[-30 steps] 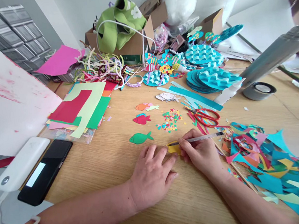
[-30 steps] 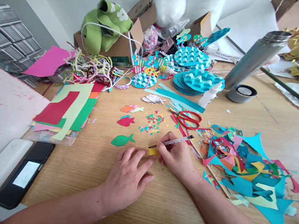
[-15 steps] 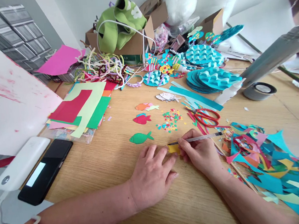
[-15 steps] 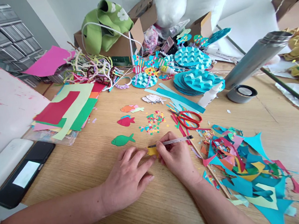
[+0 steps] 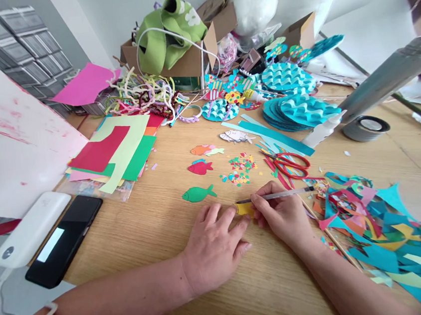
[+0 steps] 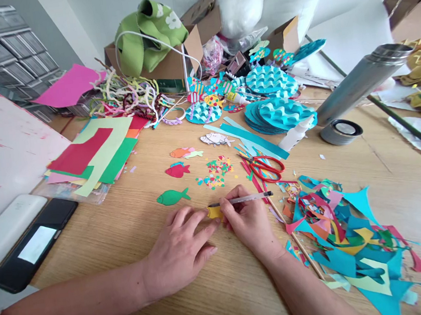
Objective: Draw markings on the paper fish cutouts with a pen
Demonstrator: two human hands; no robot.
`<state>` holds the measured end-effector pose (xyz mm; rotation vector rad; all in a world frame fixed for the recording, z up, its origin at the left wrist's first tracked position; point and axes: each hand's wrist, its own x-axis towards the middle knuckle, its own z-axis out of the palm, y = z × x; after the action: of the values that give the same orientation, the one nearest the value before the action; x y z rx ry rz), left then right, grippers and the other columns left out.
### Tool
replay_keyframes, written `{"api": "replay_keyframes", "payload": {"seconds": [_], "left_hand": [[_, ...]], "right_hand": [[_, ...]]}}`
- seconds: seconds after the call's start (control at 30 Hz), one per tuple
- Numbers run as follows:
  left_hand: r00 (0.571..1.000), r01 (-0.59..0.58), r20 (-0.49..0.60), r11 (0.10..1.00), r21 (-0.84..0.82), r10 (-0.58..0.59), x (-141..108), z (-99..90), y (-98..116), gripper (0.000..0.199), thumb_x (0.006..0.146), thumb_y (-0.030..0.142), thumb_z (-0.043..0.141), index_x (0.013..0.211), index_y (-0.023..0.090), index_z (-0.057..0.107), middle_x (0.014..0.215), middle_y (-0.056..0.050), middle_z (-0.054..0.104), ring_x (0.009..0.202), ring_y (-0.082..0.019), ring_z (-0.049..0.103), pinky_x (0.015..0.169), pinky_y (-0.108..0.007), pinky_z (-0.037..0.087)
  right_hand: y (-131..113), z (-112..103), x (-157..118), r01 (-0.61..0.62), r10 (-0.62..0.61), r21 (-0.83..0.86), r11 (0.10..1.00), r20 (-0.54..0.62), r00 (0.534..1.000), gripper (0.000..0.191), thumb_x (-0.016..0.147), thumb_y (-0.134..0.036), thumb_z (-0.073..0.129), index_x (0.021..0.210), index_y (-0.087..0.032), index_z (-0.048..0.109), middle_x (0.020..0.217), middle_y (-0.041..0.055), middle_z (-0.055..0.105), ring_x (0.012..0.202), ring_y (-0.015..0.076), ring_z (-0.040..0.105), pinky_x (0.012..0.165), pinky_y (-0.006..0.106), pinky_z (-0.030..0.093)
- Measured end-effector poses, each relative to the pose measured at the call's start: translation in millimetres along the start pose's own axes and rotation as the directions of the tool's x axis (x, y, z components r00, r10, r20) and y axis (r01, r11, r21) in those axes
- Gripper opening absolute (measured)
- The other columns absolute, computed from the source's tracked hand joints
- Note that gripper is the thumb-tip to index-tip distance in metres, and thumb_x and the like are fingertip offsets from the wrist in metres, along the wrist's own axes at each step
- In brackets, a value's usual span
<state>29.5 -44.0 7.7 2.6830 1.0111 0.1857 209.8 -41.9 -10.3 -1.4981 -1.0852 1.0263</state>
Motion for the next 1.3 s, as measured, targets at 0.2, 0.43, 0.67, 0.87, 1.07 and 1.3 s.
{"api": "replay_keyframes", "payload": {"seconds": [0.2, 0.43, 0.67, 0.87, 1.07, 1.3], "left_hand": [[1.000, -0.002, 0.002, 1.000, 0.000, 0.002, -0.2, -0.4, -0.3, 0.040, 0.096, 0.041, 0.052, 0.133, 0.026, 0.051, 0.129, -0.006, 0.053, 0.119, -0.029, 0.042, 0.103, -0.048, 0.038], [1.000, -0.001, -0.005, 1.000, 0.000, 0.001, -0.2, -0.8, 0.3, 0.040, 0.096, 0.041, 0.053, 0.133, 0.026, 0.051, 0.127, -0.006, 0.053, 0.118, -0.029, 0.043, 0.103, -0.049, 0.038], [1.000, -0.004, -0.007, 1.000, -0.004, 0.004, -0.3, -0.1, -0.1, 0.041, 0.095, 0.042, 0.054, 0.133, 0.026, 0.051, 0.127, -0.006, 0.054, 0.118, -0.028, 0.043, 0.103, -0.048, 0.038], [1.000, 0.000, -0.020, 1.000, 0.003, 0.000, 0.0, -0.4, 0.7, 0.041, 0.094, 0.041, 0.056, 0.132, 0.027, 0.053, 0.126, -0.007, 0.054, 0.118, -0.029, 0.043, 0.103, -0.048, 0.038], [1.000, 0.002, -0.005, 1.000, -0.003, -0.002, -0.2, -0.2, 0.1, 0.041, 0.095, 0.041, 0.055, 0.133, 0.027, 0.051, 0.128, -0.005, 0.053, 0.118, -0.029, 0.043, 0.104, -0.049, 0.037], [1.000, 0.000, 0.005, 1.000, -0.008, 0.000, 0.4, -0.8, -0.1, 0.041, 0.096, 0.041, 0.053, 0.134, 0.026, 0.050, 0.128, -0.006, 0.053, 0.118, -0.029, 0.043, 0.103, -0.050, 0.037]], "right_hand": [[2.0, -1.3, 0.4, 0.034, -0.034, -0.019, 0.999, 0.013, 0.999, 0.034, 0.078, -0.048, 0.071, 0.073, -0.022, 0.051, 0.045, -0.0045, 0.055, 0.033, 0.0119, 0.052, 0.031, 0.020, 0.040], [1.6, -0.9, 0.5, 0.016, -0.016, -0.017, 1.000, 0.008, 1.000, 0.035, 0.077, -0.050, 0.071, 0.072, -0.022, 0.051, 0.045, -0.0045, 0.055, 0.032, 0.0121, 0.052, 0.031, 0.021, 0.040], [1.2, -1.2, -0.3, 0.016, -0.016, -0.009, 1.000, 0.006, 1.000, 0.031, 0.078, -0.044, 0.071, 0.072, -0.022, 0.050, 0.044, -0.0048, 0.055, 0.031, 0.0111, 0.050, 0.030, 0.019, 0.039], [2.5, -0.8, 0.3, 0.026, -0.026, -0.020, 0.999, 0.003, 1.000, 0.033, 0.078, -0.048, 0.071, 0.072, -0.022, 0.051, 0.045, -0.0046, 0.055, 0.033, 0.0123, 0.052, 0.031, 0.021, 0.040], [5.2, -2.2, 0.4, 0.036, -0.036, -0.015, 0.999, 0.015, 0.999, 0.027, 0.080, -0.040, 0.070, 0.073, -0.022, 0.051, 0.046, -0.0048, 0.056, 0.033, 0.0115, 0.052, 0.032, 0.020, 0.040], [4.4, -1.3, 0.8, 0.026, -0.026, 0.002, 1.000, 0.017, 1.000, 0.025, 0.080, -0.035, 0.070, 0.073, -0.022, 0.051, 0.045, -0.0053, 0.056, 0.032, 0.0107, 0.050, 0.031, 0.019, 0.039]]}}
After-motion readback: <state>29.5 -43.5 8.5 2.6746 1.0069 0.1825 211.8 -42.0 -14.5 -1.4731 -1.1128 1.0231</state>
